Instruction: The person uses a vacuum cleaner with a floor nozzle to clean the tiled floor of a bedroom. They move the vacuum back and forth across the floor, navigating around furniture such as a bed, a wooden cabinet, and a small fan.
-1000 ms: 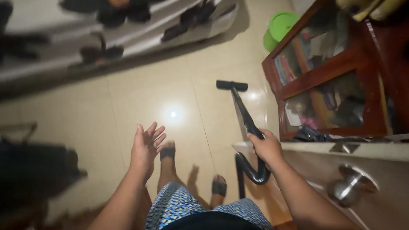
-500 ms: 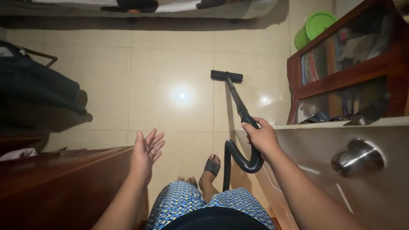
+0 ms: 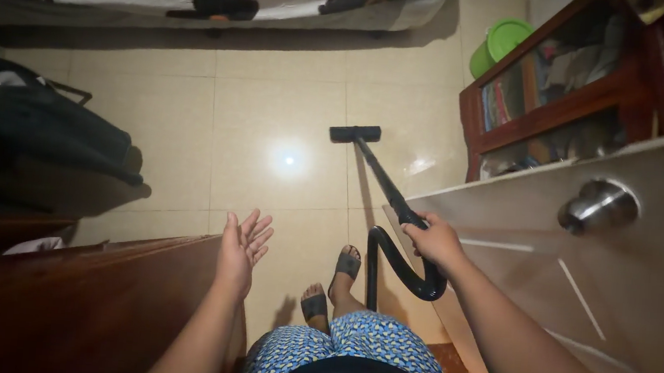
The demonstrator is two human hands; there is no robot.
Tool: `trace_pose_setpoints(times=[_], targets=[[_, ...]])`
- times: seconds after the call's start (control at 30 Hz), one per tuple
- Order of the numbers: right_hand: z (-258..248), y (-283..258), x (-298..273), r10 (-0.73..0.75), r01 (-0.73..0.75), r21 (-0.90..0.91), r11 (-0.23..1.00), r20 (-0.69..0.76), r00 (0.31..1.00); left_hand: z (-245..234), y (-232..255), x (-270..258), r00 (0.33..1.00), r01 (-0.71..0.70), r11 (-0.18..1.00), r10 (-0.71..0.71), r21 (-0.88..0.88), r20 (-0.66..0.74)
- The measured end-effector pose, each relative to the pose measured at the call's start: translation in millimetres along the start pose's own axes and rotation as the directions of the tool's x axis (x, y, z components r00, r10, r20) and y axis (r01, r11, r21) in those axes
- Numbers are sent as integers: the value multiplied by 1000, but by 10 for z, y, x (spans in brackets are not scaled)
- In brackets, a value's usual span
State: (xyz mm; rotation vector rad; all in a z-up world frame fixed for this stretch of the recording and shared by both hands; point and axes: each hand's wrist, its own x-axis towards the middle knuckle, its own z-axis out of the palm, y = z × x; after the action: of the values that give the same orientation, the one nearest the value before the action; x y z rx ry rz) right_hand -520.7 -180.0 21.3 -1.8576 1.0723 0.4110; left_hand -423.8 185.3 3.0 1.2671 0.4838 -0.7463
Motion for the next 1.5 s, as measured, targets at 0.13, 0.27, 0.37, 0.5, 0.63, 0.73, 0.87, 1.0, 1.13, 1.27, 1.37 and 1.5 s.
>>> trace_pose_setpoints(times=[0.13,0.27,0.37,0.5,0.63,0.73,0.87,1.0,1.13,1.27,1.37,1.5], targets=[[-36,18,-305,63,-64,-135,989,-8,998,-25,46,-84,1000,12,999,-13,44,21],[-89,28,-436,80,-82,-218,972,-19,997,-3,73,-107,998,-16,996,11,84,60],[-109,80,-435,63,-68,-214,975,-31,998,42,47,-125,997,-20,996,13,84,80],[-106,82,-443,51,-65,-290,955,-55,997,22,10,-142,997,-11,997,6,72,77],[-105,-8,-453,37,-49,-312,949,-45,998,-15,-1,-163,998,0,998,-4,69,69],[-91,-13,-499,52,-54,-322,945,-15,999,-30,-28,-162,998,4,997,-9,78,63],[-109,57,-554,79,-78,-369,926,-12,997,-50,-74,-114,997,11,998,-16,64,73],[-286,173,-629,128,-111,-485,867,1,992,-53,-120,-114,997,13,997,-18,71,75],[-536,359,-727,182,-155,-524,837,1,983,0,-183,-189,997,12,998,-17,69,78],[-638,641,-846,142,-125,-486,865,-1,990,64,-339,-295,997,3,999,-7,54,73],[-633,775,-930,106,-101,-464,880,-15,994,120,-515,-387,998,12,999,-14,45,54],[-581,851,-998,93,-84,-489,868,-6,996,252,-768,-569,999,27,998,-28,57,24]])
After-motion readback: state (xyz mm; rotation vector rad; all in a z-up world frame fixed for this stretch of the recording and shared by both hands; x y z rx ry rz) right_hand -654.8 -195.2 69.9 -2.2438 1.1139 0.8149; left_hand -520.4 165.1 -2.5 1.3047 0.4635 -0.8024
